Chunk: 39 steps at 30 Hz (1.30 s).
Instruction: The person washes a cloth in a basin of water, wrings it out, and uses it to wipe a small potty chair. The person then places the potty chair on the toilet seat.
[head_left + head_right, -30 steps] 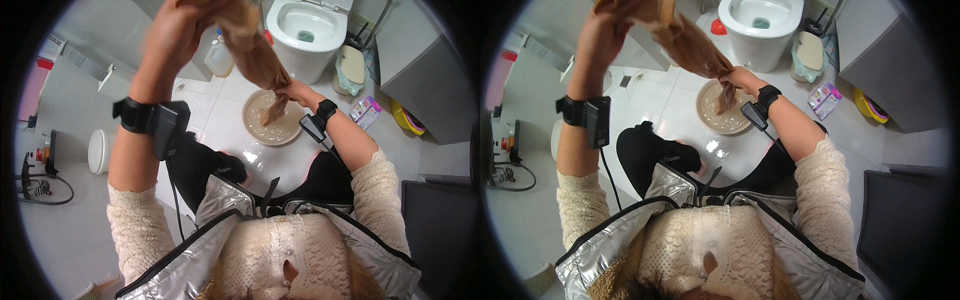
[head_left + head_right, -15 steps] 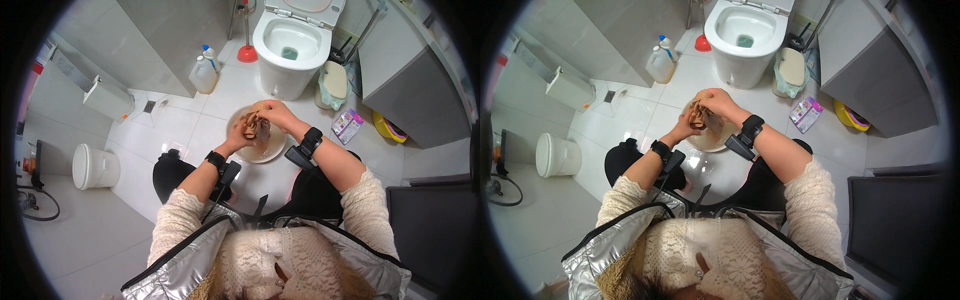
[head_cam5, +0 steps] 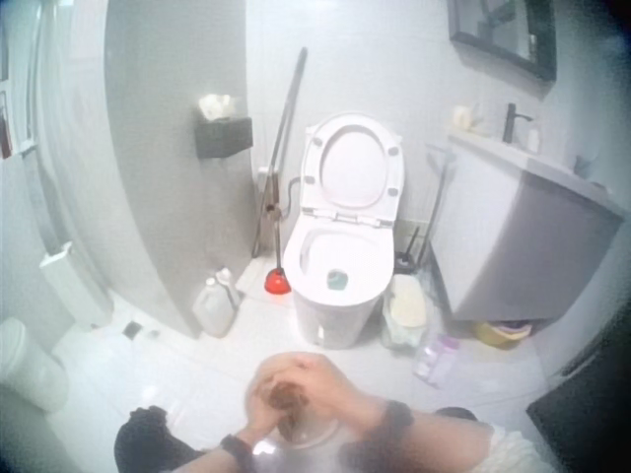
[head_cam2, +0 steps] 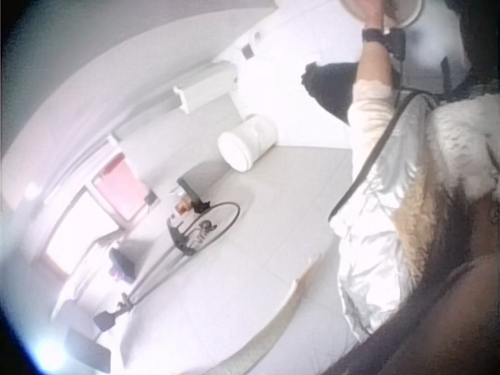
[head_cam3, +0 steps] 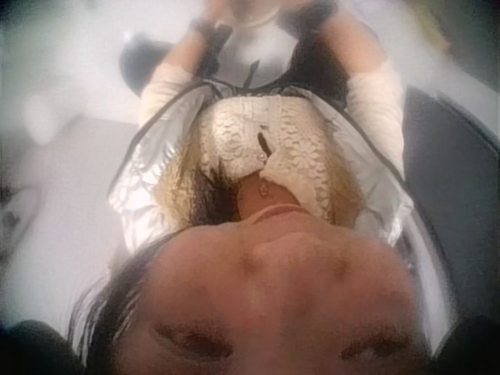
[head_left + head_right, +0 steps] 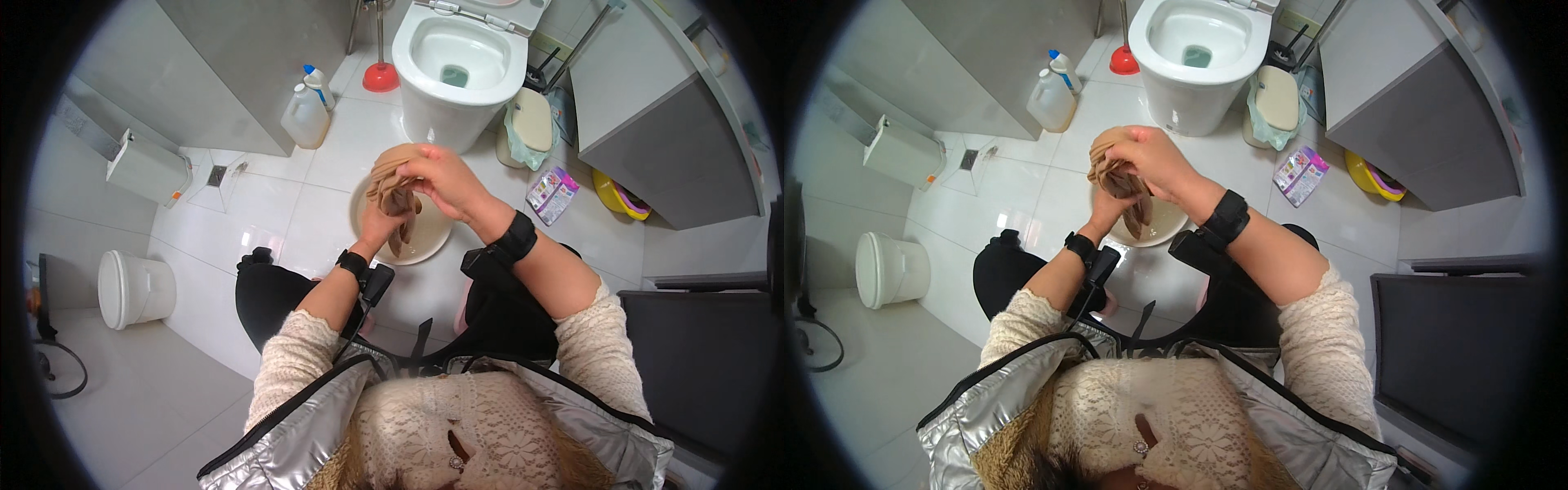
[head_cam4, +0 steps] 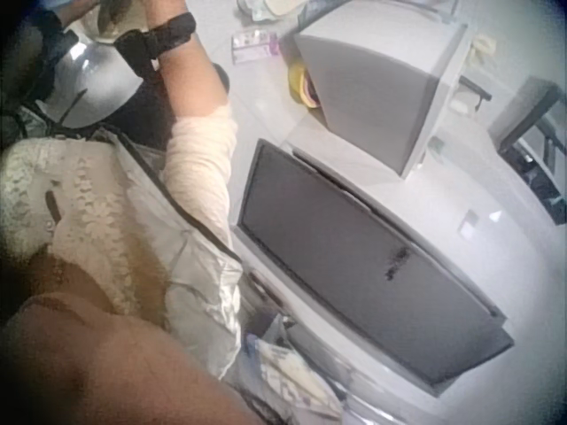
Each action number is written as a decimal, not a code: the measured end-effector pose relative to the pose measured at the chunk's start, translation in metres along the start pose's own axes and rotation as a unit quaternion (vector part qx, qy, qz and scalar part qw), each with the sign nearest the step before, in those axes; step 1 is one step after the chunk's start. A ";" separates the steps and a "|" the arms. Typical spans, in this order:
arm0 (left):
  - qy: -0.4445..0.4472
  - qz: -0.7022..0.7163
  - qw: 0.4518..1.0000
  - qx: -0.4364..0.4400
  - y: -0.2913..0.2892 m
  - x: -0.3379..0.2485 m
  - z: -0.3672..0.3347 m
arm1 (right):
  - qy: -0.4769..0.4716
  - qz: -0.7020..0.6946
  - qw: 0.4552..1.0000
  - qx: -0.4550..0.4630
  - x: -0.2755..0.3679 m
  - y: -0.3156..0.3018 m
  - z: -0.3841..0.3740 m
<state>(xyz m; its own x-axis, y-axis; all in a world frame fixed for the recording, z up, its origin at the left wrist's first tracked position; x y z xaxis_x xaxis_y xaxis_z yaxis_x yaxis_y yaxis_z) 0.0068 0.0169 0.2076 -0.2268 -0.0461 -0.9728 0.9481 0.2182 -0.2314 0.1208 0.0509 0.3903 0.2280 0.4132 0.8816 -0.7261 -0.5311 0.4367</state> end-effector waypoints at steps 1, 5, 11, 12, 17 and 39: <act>0.031 0.009 0.999 -0.021 0.000 0.002 0.000 | -0.009 -0.017 1.000 -0.005 0.004 -0.004 0.000; -0.032 0.074 0.997 0.009 0.006 0.021 0.003 | -0.011 -0.048 0.999 0.009 0.008 -0.029 -0.014; -0.148 0.234 0.960 0.031 0.002 0.022 0.004 | 0.117 0.220 0.960 -0.123 -0.037 -0.120 -0.030; -0.165 0.250 0.953 0.042 0.002 0.021 0.003 | 0.161 0.258 0.942 -0.144 -0.054 -0.134 -0.030; -0.122 0.081 0.989 -0.012 0.015 0.012 0.000 | 0.069 0.525 0.848 -0.018 -0.122 -0.128 -0.031; -0.545 0.433 0.701 0.156 0.035 0.027 0.038 | -0.231 0.543 0.806 -0.044 -0.085 -0.062 -0.013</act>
<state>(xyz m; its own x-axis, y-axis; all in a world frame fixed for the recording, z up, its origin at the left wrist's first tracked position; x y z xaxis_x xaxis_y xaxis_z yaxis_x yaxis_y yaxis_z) 0.0425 -0.0133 0.1726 0.6080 -0.7820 -0.1376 0.6666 0.4085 0.6235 0.1381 0.0589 0.2856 -0.3708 -0.5906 0.7167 -0.6988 -0.3310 -0.6342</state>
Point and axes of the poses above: each hand's wrist, its own z-axis away from the middle knuckle, its own y-axis out of the palm, x = y × z, the point moved 5 cm from there along -z, towards the middle knuckle, and after that the axes turned 2 degrees about -y, right-handed, at the moved point
